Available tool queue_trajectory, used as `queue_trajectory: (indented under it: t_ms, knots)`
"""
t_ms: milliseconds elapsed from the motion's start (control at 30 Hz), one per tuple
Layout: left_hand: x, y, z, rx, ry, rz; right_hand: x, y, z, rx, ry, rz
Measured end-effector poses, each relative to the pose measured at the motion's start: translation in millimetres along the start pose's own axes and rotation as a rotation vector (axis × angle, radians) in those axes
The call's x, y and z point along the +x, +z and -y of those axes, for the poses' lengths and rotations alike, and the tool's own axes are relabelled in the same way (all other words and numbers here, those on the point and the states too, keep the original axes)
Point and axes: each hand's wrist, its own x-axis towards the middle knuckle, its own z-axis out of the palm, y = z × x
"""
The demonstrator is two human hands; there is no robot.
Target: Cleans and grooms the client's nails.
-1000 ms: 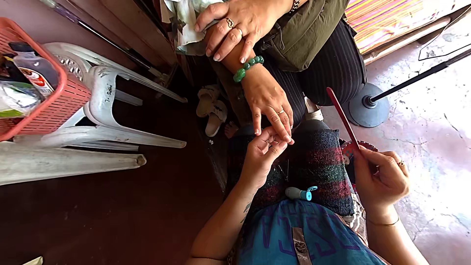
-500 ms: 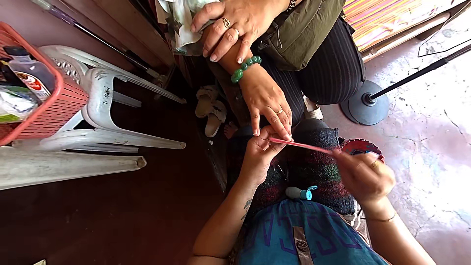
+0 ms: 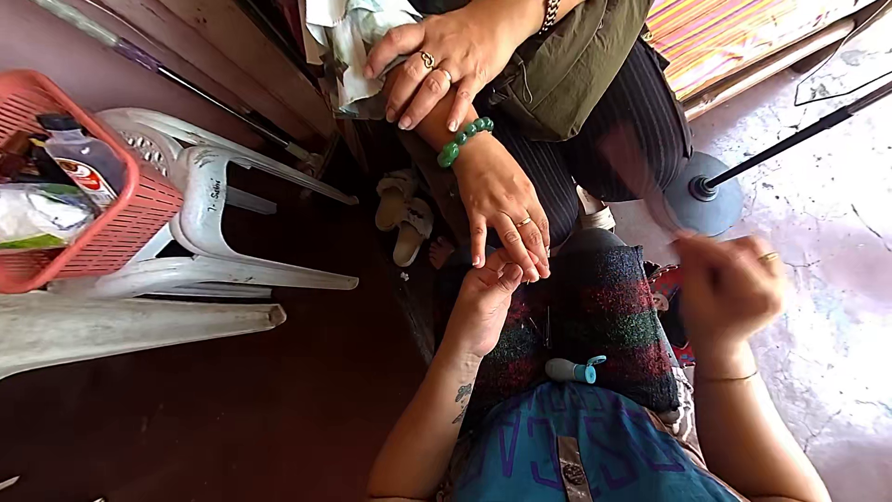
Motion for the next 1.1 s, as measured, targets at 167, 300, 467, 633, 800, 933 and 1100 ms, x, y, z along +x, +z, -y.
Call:
queue_trajectory:
  t_ms: [167,300,467,633,800,933,1100]
  knots:
    - [-2.1,1.8,0.1,-0.002,0.016,-0.056,18.2,29.7,7.0,0.058,-0.206,0.083]
    - [-1.9,-2.0,-0.3,0.009,0.023,-0.011,45.2,48.4,6.5,0.142,-0.187,0.092]
    - [-3.7,-6.5,-3.1,0.048,0.032,0.008,70.3,70.2,1.9,0.231,-0.219,0.182]
    - [-1.6,-9.4,-3.4,0.058,0.035,0.03,88.5,75.9,12.0,0.341,-0.433,0.322]
    - [-1.3,-8.5,-3.0,0.067,0.045,0.029,111.2,87.2,3.7,0.309,-0.377,0.29]
    - [-2.9,-8.6,-3.1,0.057,0.04,0.016,120.0,80.6,9.1,0.346,-0.476,0.458]
    - [-1.4,-8.1,-0.4,0.05,0.037,0.024,108.8,70.3,19.2,0.341,-0.411,0.447]
